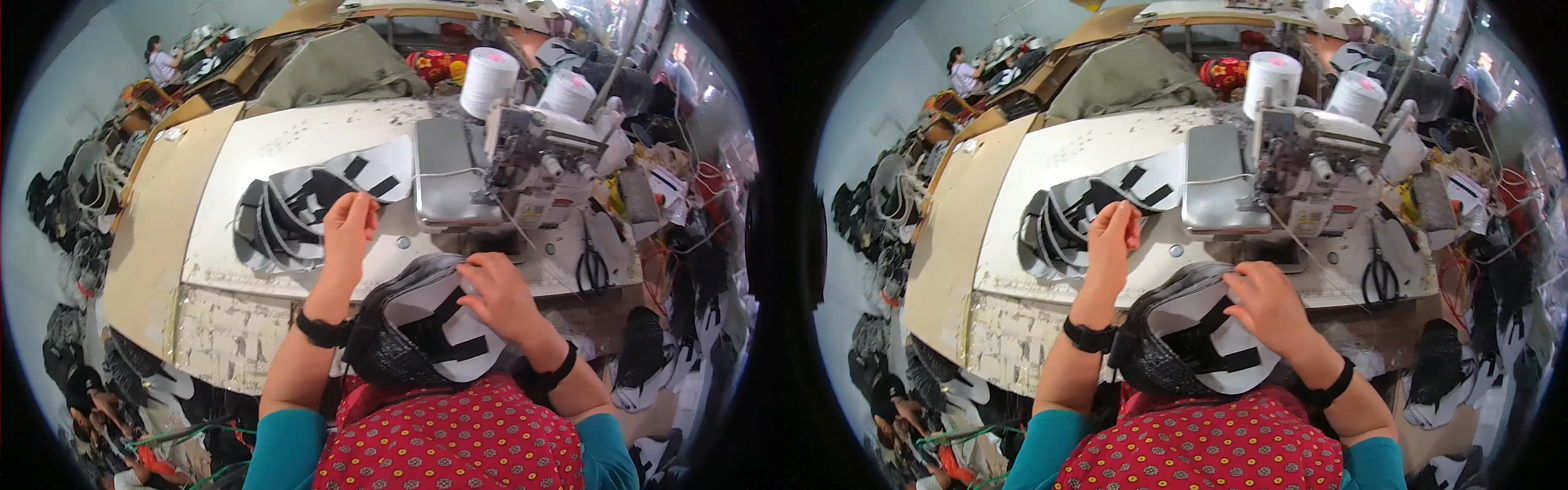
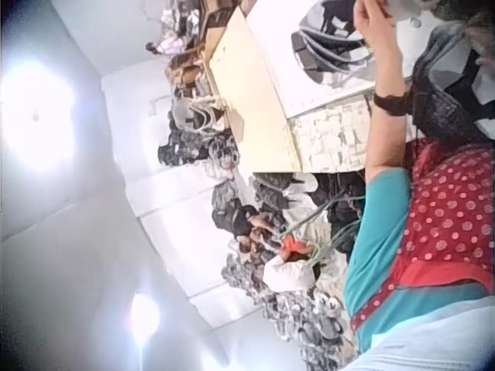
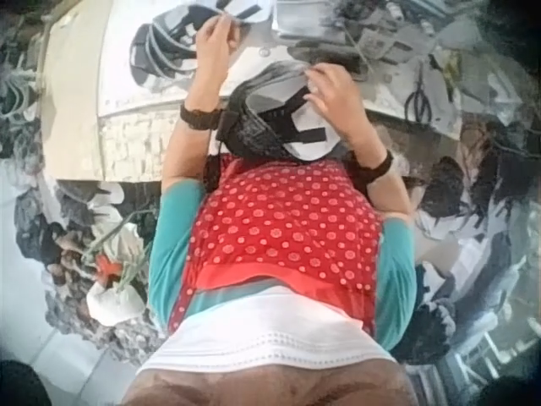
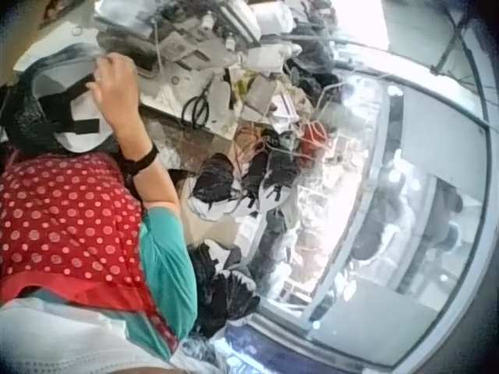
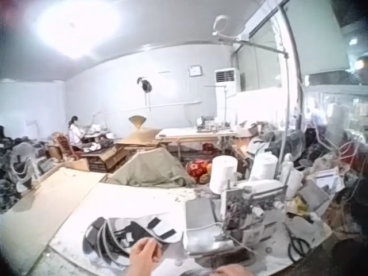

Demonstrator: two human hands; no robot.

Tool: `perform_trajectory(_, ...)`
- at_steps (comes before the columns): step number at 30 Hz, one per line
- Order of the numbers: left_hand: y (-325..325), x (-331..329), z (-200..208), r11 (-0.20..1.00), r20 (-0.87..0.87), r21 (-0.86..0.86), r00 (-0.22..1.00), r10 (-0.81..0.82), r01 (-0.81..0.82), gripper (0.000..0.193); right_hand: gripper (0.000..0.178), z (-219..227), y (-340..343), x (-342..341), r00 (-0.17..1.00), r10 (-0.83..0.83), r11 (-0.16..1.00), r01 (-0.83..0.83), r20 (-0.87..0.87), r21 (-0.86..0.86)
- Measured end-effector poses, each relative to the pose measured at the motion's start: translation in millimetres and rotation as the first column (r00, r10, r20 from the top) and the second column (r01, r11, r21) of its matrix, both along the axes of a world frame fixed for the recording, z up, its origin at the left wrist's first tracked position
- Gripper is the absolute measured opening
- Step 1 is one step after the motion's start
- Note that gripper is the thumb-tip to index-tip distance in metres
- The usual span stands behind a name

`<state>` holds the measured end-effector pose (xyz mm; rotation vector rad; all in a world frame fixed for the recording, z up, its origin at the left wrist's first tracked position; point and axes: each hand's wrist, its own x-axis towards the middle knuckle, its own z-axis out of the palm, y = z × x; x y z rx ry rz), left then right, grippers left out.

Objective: Stitching together fabric and plastic shoe upper components using an industrial sewing machine.

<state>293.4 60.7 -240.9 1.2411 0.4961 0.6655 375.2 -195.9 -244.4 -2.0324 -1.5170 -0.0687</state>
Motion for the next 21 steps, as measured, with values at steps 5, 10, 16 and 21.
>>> perform_trajectory(5, 3.4, 7.7, 2.1, 0.886, -0.117, 0.455, 0.992, -0.043, 0.092, 0.028, 0.056, -2.3, -5.2, -0.8, 1.000, -0.013, 0.997, 0.014, -0.010, 0.070)
perform_trajectory(10, -4.8, 5.4, 15.3, 0.562, -0.361, 0.707, 0.902, -0.237, 0.430, 0.008, 0.057, -2.3, 0.4, -0.3, 0.999, -0.027, 1.000, 0.027, -0.024, 0.004)
perform_trajectory(16, -33.9, -20.8, 11.0, 0.065, -0.510, 0.781, 0.695, -0.507, 0.621, 0.023, 0.060, -3.5, 2.8, -0.7, 0.998, -0.062, 0.998, 0.063, 0.021, -0.029)
perform_trajectory(21, -41.0, -34.8, 0.1, 0.339, -0.431, 0.734, 0.790, -0.437, 0.588, 0.028, 0.062, 2.1, 3.2, -0.8, 0.999, -0.046, 0.996, 0.045, -0.007, -0.071)
